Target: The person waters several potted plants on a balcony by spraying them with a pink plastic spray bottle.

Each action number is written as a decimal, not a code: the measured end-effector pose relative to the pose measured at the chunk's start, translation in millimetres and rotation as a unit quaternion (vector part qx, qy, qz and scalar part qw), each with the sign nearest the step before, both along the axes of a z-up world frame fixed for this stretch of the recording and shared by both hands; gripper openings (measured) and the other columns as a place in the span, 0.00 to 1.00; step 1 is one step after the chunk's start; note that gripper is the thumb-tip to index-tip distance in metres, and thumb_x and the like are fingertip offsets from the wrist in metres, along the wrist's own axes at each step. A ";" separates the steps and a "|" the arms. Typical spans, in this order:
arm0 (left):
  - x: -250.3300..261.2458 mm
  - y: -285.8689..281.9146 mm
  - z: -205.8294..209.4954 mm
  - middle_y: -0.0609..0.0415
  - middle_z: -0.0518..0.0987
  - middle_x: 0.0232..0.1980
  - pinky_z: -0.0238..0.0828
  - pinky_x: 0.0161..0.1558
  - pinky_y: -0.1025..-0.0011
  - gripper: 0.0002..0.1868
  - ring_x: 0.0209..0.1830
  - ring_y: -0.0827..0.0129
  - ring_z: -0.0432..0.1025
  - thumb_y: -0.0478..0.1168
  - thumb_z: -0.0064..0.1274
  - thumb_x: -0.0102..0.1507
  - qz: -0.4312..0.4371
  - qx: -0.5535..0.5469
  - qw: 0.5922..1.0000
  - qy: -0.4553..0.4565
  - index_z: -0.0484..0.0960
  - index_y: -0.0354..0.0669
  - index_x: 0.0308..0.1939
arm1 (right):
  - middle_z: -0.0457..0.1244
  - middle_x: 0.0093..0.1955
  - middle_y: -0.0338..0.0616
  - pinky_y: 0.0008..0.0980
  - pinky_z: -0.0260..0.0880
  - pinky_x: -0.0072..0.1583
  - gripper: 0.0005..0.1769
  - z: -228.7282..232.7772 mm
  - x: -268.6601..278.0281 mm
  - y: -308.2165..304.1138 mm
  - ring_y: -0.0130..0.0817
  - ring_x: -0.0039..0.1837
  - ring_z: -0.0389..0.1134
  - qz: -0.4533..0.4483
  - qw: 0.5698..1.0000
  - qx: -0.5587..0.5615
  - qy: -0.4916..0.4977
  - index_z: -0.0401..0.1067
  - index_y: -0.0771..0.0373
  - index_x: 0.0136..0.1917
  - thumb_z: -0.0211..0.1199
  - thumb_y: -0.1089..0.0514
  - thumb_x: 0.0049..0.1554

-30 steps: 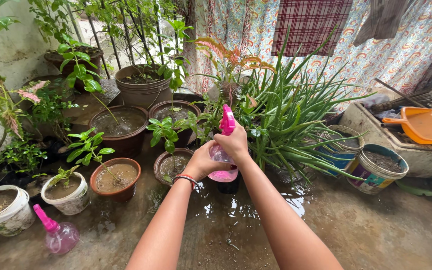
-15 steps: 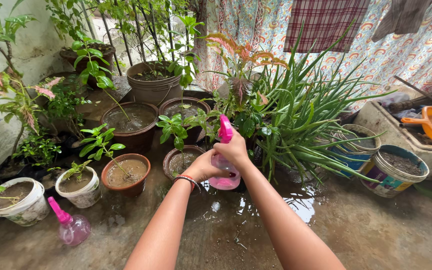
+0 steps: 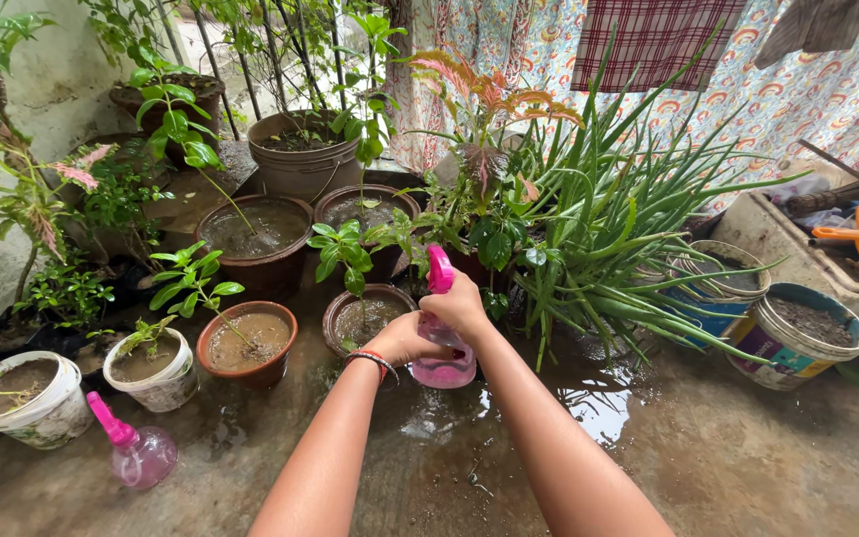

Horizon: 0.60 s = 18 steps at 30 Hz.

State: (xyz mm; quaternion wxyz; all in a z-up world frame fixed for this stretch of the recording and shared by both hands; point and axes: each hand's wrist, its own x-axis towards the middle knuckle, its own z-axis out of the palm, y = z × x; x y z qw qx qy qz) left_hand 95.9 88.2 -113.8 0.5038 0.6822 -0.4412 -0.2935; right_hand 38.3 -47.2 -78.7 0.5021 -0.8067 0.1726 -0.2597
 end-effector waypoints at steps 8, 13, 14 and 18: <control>0.7 6.6 1.3 0.56 0.85 0.54 0.71 0.59 0.70 0.38 0.54 0.71 0.78 0.46 0.75 0.42 0.024 0.021 0.999 -0.015 0.82 0.40 0.55 | 0.70 0.41 0.45 0.33 0.74 0.49 0.22 -8.4 7.9 -1.0 0.31 0.43 0.72 0.010 0.999 -0.022 0.026 0.74 0.65 0.47 0.71 0.59 0.37; 4.0 4.1 -5.1 0.55 0.84 0.54 0.72 0.59 0.69 0.39 0.54 0.70 0.78 0.46 0.74 0.42 0.019 -0.006 1.000 0.011 0.80 0.38 0.56 | 0.70 0.42 0.47 0.33 0.74 0.50 0.24 -1.7 4.9 1.0 0.34 0.44 0.73 -0.009 0.998 -0.055 0.021 0.73 0.65 0.48 0.73 0.59 0.37; 5.7 3.3 -4.4 0.54 0.84 0.53 0.73 0.59 0.69 0.39 0.53 0.69 0.78 0.45 0.74 0.42 0.014 -0.011 1.000 0.019 0.80 0.38 0.56 | 0.70 0.42 0.47 0.34 0.73 0.50 0.24 0.2 3.5 1.2 0.34 0.44 0.73 -0.010 0.998 -0.051 0.017 0.73 0.65 0.49 0.72 0.60 0.37; 3.4 -0.5 4.2 0.55 0.84 0.52 0.73 0.58 0.70 0.40 0.52 0.70 0.78 0.45 0.75 0.41 0.066 0.018 0.998 -0.011 0.79 0.39 0.56 | 0.70 0.42 0.45 0.33 0.74 0.49 0.27 6.8 1.9 0.3 0.33 0.43 0.73 -0.025 0.999 -0.039 -0.009 0.73 0.63 0.51 0.71 0.61 0.36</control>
